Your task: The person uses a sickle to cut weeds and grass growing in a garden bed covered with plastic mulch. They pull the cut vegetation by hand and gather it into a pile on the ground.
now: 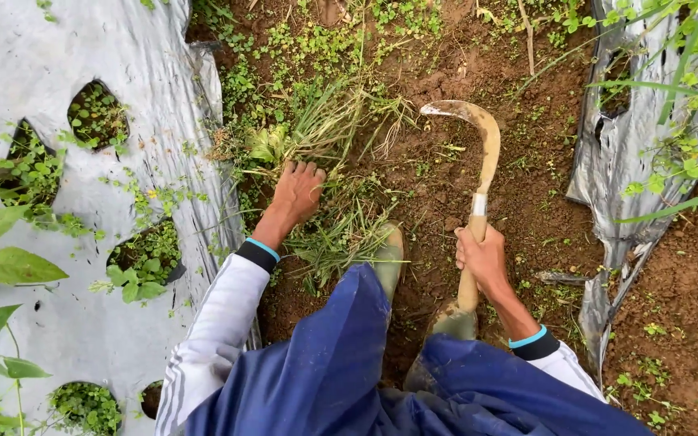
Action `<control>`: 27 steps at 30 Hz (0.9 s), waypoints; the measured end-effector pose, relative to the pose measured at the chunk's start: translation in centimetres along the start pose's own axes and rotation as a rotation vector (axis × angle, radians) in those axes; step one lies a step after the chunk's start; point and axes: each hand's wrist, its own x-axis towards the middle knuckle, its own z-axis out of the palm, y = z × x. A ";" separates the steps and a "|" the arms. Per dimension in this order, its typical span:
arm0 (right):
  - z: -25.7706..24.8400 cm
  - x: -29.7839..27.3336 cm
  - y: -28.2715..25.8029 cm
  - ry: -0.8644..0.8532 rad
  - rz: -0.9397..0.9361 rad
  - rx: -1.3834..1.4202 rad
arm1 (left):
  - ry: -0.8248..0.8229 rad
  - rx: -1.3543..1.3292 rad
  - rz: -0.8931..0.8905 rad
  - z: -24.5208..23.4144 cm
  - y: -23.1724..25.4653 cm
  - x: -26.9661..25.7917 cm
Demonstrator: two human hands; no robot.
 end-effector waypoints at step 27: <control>-2.5 -3.6 3.5 -0.163 0.324 -0.074 | 0.169 0.115 0.173 -0.6 5.9 -1.2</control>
